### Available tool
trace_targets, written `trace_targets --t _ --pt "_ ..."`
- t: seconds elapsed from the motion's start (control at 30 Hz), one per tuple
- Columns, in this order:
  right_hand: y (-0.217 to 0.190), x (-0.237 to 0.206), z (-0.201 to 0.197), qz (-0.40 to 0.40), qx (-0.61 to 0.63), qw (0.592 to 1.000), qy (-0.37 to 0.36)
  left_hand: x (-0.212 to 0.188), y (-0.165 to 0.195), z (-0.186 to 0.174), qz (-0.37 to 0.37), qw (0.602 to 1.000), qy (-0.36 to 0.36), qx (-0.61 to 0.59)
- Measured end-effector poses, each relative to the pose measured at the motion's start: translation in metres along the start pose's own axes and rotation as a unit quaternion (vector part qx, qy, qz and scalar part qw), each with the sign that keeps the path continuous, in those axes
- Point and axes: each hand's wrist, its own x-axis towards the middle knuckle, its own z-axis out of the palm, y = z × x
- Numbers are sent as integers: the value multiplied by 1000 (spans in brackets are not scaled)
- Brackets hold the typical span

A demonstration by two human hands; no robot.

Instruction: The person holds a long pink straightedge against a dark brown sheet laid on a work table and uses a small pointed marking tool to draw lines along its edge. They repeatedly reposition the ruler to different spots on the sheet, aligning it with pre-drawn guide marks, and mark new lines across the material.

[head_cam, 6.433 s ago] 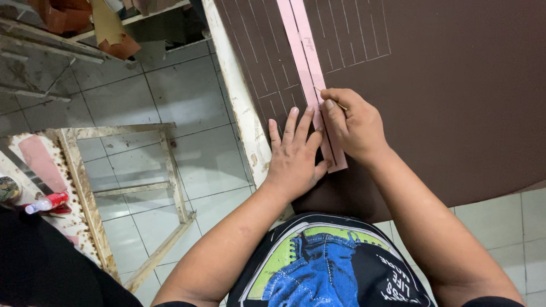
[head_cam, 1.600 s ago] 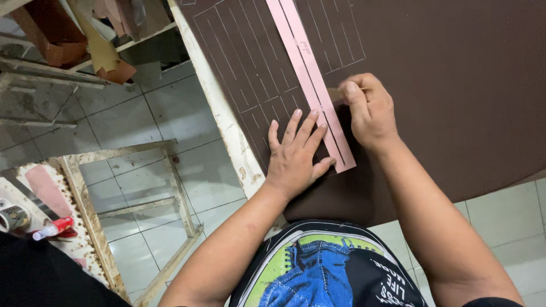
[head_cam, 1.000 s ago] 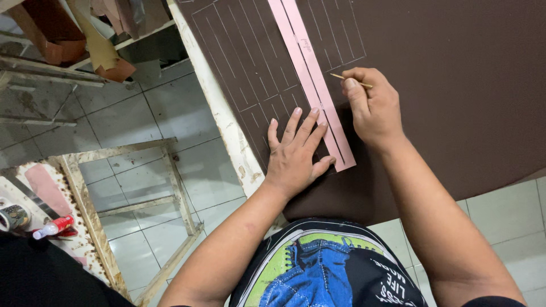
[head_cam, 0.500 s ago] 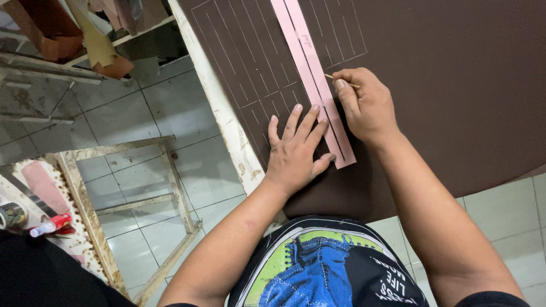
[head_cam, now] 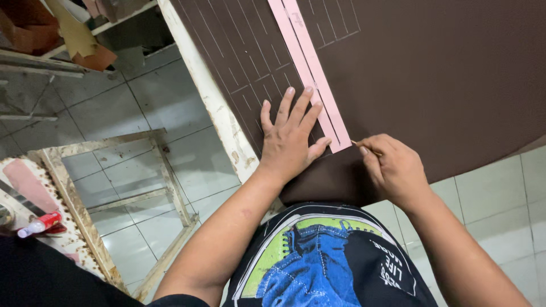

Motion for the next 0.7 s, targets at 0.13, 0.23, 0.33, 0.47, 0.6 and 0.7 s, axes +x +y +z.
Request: trace_targets --t 0.13,0.23,0.33,0.47,0.6,0.7 --pt "1 -12 2 28 8 1000 5 0 0 0 2 1000 0 -1" --pt "2 -13 3 28 14 999 11 0 0 -1 2 1000 1 -3" --pt "1 -14 2 34 15 999 8 1 0 -1 0 1000 -5 -5" --pt "-5 -11 8 -1 39 999 1 0 0 0 0 1000 -14 2" --pt "-14 -6 16 -61 84 994 -28 0 -1 0 -6 1000 -25 4" --pt "-18 1 16 -35 99 994 -26 -1 -1 1 -5 1000 -20 9"
